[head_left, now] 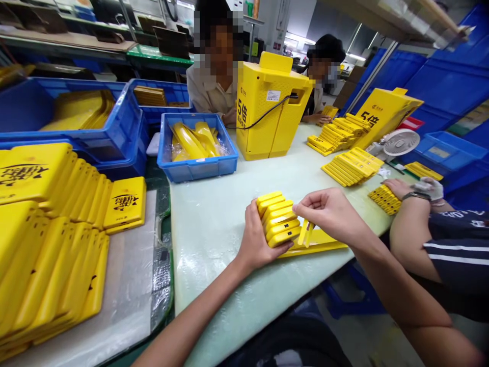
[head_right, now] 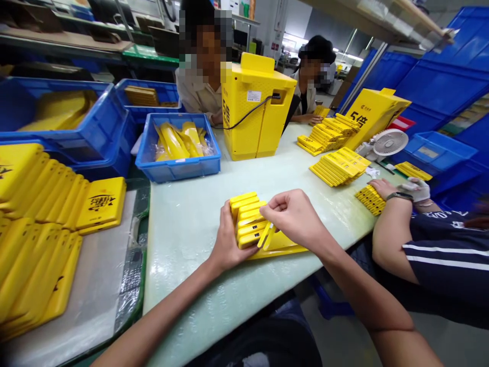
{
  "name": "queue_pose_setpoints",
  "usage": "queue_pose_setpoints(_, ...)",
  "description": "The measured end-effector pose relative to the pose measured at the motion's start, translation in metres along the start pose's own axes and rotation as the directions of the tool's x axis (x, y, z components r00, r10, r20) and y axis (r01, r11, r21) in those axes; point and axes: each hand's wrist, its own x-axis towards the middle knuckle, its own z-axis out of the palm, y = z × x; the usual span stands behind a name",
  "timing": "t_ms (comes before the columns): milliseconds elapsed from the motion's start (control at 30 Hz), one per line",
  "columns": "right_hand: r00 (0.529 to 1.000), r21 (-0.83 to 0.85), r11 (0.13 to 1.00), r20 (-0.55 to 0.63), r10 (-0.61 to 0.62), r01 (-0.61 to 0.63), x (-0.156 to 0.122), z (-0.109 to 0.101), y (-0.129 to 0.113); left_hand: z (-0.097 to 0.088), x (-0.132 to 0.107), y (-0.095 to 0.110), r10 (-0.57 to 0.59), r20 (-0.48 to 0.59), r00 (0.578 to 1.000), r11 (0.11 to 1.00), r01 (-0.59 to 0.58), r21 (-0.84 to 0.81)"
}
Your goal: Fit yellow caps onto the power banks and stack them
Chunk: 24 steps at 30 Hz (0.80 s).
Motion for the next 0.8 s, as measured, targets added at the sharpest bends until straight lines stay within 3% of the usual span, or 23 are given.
queue_pose_setpoints(267, 0.997, -0.342, 0.937, 0.037, -0.063, 0.072, 0.001, 0.003, -0.008, 0.001, -0.002, -0.005, 0.004, 0.027, 1.000, 0.998, -0.005, 0.058)
queue_pose_setpoints(333, 0.994, -0.518, 0.848, 0.059, -0.096, 0.112, 0.002, 0.005, -0.012, 0.001, -0.002, -0.005, 0.006, 0.027, 1.000, 0.998, -0.007, 0.063)
queue_pose_setpoints(433, 0.985, -0.779, 0.612, 0.047, -0.166, 0.140, 0.005, -0.003, -0.017, -0.001, -0.002, -0.003, 0.013, 0.042, 0.999, 0.998, -0.015, 0.054)
queue_pose_setpoints(500, 0.978, -0.815, 0.563, 0.024, -0.209, 0.140, 0.009, -0.017, -0.018, -0.002, -0.001, -0.001, 0.017, 0.045, 0.999, 0.999, -0.019, 0.047)
queue_pose_setpoints(567, 0.978, -0.677, 0.712, 0.060, -0.202, 0.188, 0.013, -0.033, -0.016, -0.003, 0.000, 0.001, 0.017, 0.041, 0.999, 0.999, -0.019, 0.044)
queue_pose_setpoints(633, 0.973, -0.377, 0.904, 0.178, -0.145, 0.203, 0.018, -0.047, -0.009, -0.003, 0.001, 0.003, 0.021, 0.035, 0.999, 0.999, -0.022, 0.042)
queue_pose_setpoints(667, 0.967, -0.231, 0.959, 0.229, -0.113, 0.167, 0.019, -0.052, -0.004, -0.003, 0.001, 0.004, 0.024, 0.034, 0.999, 0.999, -0.025, 0.042)
queue_pose_setpoints(733, 0.967, -0.056, 0.996, 0.247, -0.057, 0.073, 0.020, -0.056, 0.006, -0.003, 0.001, 0.004, 0.031, 0.028, 0.999, 0.999, -0.032, 0.043)
queue_pose_setpoints(800, 0.985, 0.002, 0.999, 0.171, -0.036, 0.036, 0.017, -0.056, 0.013, -0.002, 0.002, 0.003, 0.036, 0.024, 0.999, 0.998, -0.037, 0.042)
